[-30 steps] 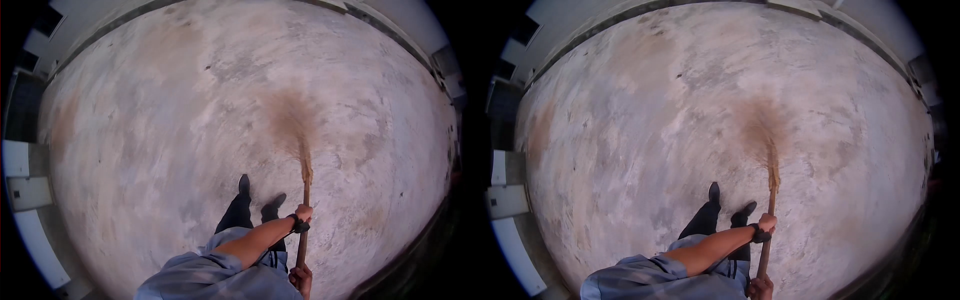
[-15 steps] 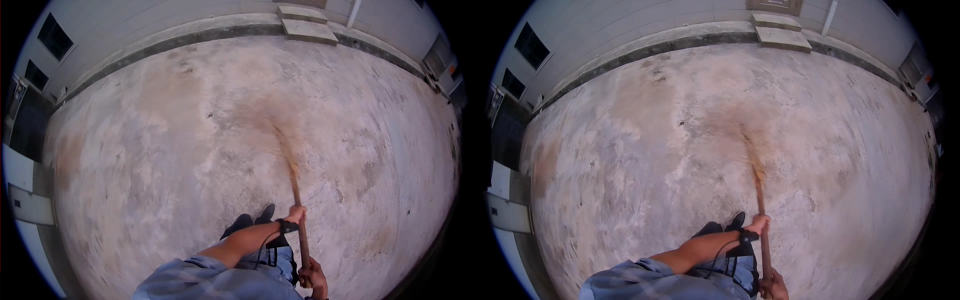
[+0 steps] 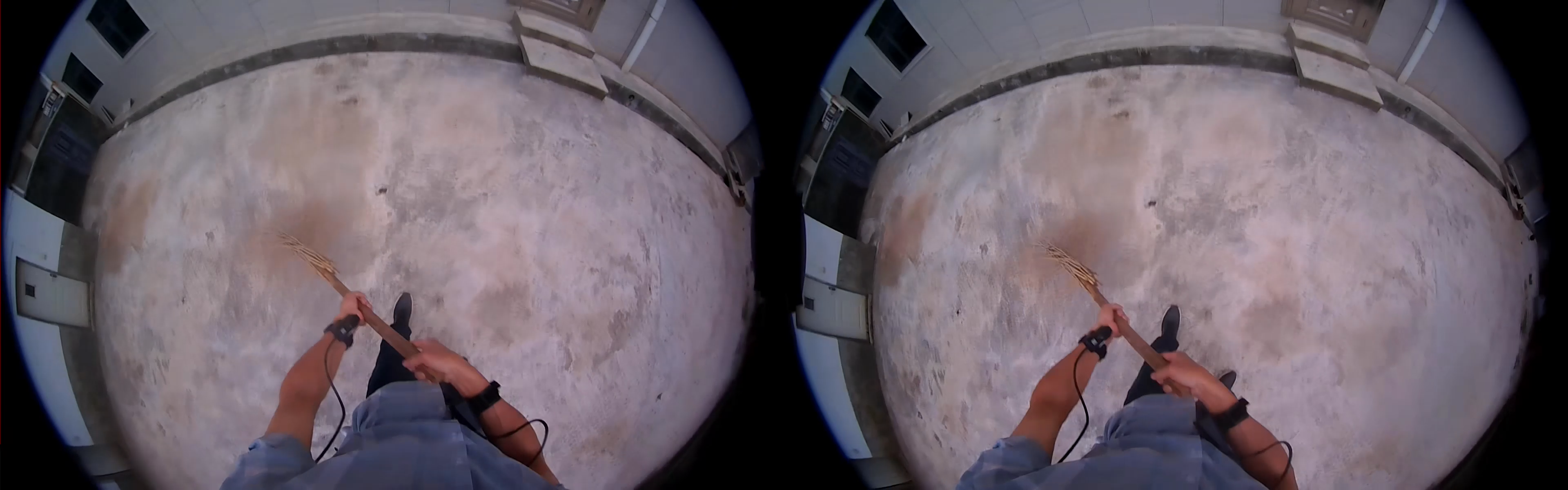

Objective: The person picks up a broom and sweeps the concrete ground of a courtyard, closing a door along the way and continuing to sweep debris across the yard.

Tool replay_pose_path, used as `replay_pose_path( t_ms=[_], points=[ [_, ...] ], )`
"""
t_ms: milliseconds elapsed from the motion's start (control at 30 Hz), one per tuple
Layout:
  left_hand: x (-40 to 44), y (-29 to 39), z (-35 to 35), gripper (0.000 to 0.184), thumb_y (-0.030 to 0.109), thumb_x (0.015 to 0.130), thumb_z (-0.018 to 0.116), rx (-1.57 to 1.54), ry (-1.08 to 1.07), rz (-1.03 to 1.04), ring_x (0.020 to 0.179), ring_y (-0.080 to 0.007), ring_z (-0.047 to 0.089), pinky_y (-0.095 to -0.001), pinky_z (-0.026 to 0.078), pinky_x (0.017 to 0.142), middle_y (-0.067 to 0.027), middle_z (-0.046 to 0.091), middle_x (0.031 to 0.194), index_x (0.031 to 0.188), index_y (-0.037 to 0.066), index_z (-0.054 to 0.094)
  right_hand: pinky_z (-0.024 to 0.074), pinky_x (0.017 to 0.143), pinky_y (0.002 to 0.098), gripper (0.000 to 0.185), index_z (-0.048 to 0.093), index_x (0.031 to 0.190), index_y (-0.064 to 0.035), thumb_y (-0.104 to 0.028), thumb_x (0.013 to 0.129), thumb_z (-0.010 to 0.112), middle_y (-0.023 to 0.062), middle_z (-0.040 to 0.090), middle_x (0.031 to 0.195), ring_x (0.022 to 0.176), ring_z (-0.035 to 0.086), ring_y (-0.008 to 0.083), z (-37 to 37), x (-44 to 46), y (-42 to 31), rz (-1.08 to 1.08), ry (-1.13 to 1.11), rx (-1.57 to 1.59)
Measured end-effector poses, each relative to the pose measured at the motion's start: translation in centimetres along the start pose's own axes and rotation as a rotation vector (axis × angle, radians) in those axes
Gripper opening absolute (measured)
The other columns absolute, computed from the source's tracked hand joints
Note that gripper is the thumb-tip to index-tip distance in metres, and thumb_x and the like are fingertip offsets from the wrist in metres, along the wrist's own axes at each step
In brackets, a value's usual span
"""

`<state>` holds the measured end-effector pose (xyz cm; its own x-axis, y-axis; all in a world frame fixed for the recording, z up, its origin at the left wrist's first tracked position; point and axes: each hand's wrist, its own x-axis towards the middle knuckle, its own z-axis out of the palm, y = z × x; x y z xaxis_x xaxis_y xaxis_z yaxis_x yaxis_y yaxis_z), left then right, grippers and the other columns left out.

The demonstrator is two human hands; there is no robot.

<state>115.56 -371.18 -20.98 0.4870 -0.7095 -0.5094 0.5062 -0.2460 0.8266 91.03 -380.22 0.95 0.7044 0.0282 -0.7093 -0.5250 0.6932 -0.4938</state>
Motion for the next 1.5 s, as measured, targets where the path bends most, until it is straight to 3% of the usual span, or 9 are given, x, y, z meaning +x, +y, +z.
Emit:
replay_pose_path(
  t_ms=[100, 167, 233, 333, 400, 667, 800, 1067, 1500],
  points=[
    [3.4, 0.6, -2.1, 0.008, 0.007, 0.068, 0.051, -0.33, 0.271, -0.538, 0.053, -0.0238, 0.051, -0.0345, 0.044, 0.053, -0.0083, 0.048, 0.053, 0.061, 0.004, 0.047, 0.0324, 0.033, 0.0225, 0.016, 0.05, 0.082, -0.0037, -0.008, 0.071, 0.06, 0.0022, 0.048, 0.06, 0.042, 0.047, 0.0091, 0.6, 3.3, -2.3, 0.062, 0.043, 0.096],
    [3.9, -0.7, -0.5, 0.011, 0.011, 0.067, 0.049, 0.416, -0.147, 0.032, 0.056, -0.0235, 0.053, -0.0339, 0.045, 0.056, -0.0103, 0.052, 0.055, 0.059, 0.005, 0.048, 0.033, 0.034, 0.023, 0.018, 0.051, 0.086, -0.0027, -0.008, 0.071, 0.06, 0.0024, 0.048, 0.059, 0.042, 0.047, 0.0093, -1.3, 1.6, -2.1, 0.042, 0.12, 0.151],
    [4.3, -6.2, 4.0, 0.008, 0.01, 0.069, 0.051, -0.077, -0.1, -0.485, 0.059, -0.0208, 0.055, -0.0322, 0.047, 0.06, -0.0104, 0.055, 0.062, 0.063, 0.005, 0.049, 0.0328, 0.034, 0.0233, 0.023, 0.053, 0.093, -0.0015, -0.006, 0.071, 0.059, 0.0029, 0.049, 0.057, 0.042, 0.046, 0.0094, -2.8, -2.9, -1.3, 0.031, 0.243, 0.196],
    [0.0, -18.2, 13.3, 0.017, 0.017, 0.071, 0.055, 0.339, -0.315, -0.111, 0.058, -0.0243, 0.056, -0.0345, 0.047, 0.057, -0.0114, 0.059, 0.07, 0.077, 0.001, 0.054, 0.0304, 0.033, 0.0243, 0.031, 0.05, 0.101, 0.0025, 0.0, 0.07, 0.056, 0.0066, 0.049, 0.056, 0.038, 0.043, 0.0114, -1.6, -11.7, 3.5, 0.049, 0.545, 0.411],
    [-6.7, -11.6, 24.6, 0.02, 0.012, 0.074, 0.047, 0.018, 0.192, -0.845, 0.049, -0.0265, 0.057, -0.037, 0.045, 0.044, -0.0157, 0.059, 0.064, 0.075, -0.005, 0.057, 0.0294, 0.031, 0.0254, 0.035, 0.047, 0.104, 0.0042, 0.0, 0.071, 0.054, 0.0095, 0.05, 0.057, 0.037, 0.043, 0.0127, 0.8, -15.8, 8.2, 0.025, 0.734, 0.662],
    [-3.4, -4.9, 35.3, 0.013, 0.006, 0.067, 0.053, 0.479, -0.753, -0.784, 0.045, -0.019, 0.052, -0.0299, 0.037, 0.037, -0.0094, 0.052, 0.054, 0.059, -0.003, 0.049, 0.0376, 0.031, 0.0288, 0.012, 0.043, 0.085, -0.0033, -0.002, 0.075, 0.049, 0.0077, 0.048, 0.06, 0.04, 0.045, 0.0149, 5.2, -9.3, 4.0, -0.283, 0.966, 0.881],
    [-3.5, -3.9, 38.0, 0.011, 0.003, 0.065, 0.052, 0.267, -0.683, -0.866, 0.041, -0.0172, 0.048, -0.0301, 0.036, 0.036, -0.0073, 0.047, 0.048, 0.056, 0.0, 0.047, 0.0426, 0.031, 0.0313, 0.022, 0.039, 0.093, 0.0007, 0.002, 0.073, 0.047, 0.0091, 0.048, 0.057, 0.04, 0.049, 0.0176, 4.5, -9.7, 0.8, -0.371, 0.982, 0.829],
    [5.6, 1.7, 35.0, 0.01, 0.005, 0.066, 0.055, -0.003, -0.278, -0.66, 0.037, -0.0174, 0.044, -0.0305, 0.039, 0.035, -0.0056, 0.045, 0.049, 0.059, 0.004, 0.049, 0.0377, 0.036, 0.0261, 0.048, 0.038, 0.115, -0.0018, 0.004, 0.07, 0.053, 0.0075, 0.05, 0.063, 0.043, 0.048, 0.0143, -4.0, -10.2, -0.1, -0.277, 0.617, 0.563],
    [37.0, 15.9, 21.9, 0.015, 0.008, 0.069, 0.051, -0.245, 0.209, -0.463, 0.043, -0.0178, 0.042, -0.0296, 0.04, 0.044, -0.003, 0.041, 0.048, 0.058, 0.01, 0.042, 0.034, 0.034, 0.026, 0.021, 0.05, 0.087, -0.0003, -0.006, 0.07, 0.06, 0.0026, 0.048, 0.06, 0.042, 0.047, 0.0115, -23.7, 7.8, -27.3, -0.237, 0.13, 0.278]
  ],
)
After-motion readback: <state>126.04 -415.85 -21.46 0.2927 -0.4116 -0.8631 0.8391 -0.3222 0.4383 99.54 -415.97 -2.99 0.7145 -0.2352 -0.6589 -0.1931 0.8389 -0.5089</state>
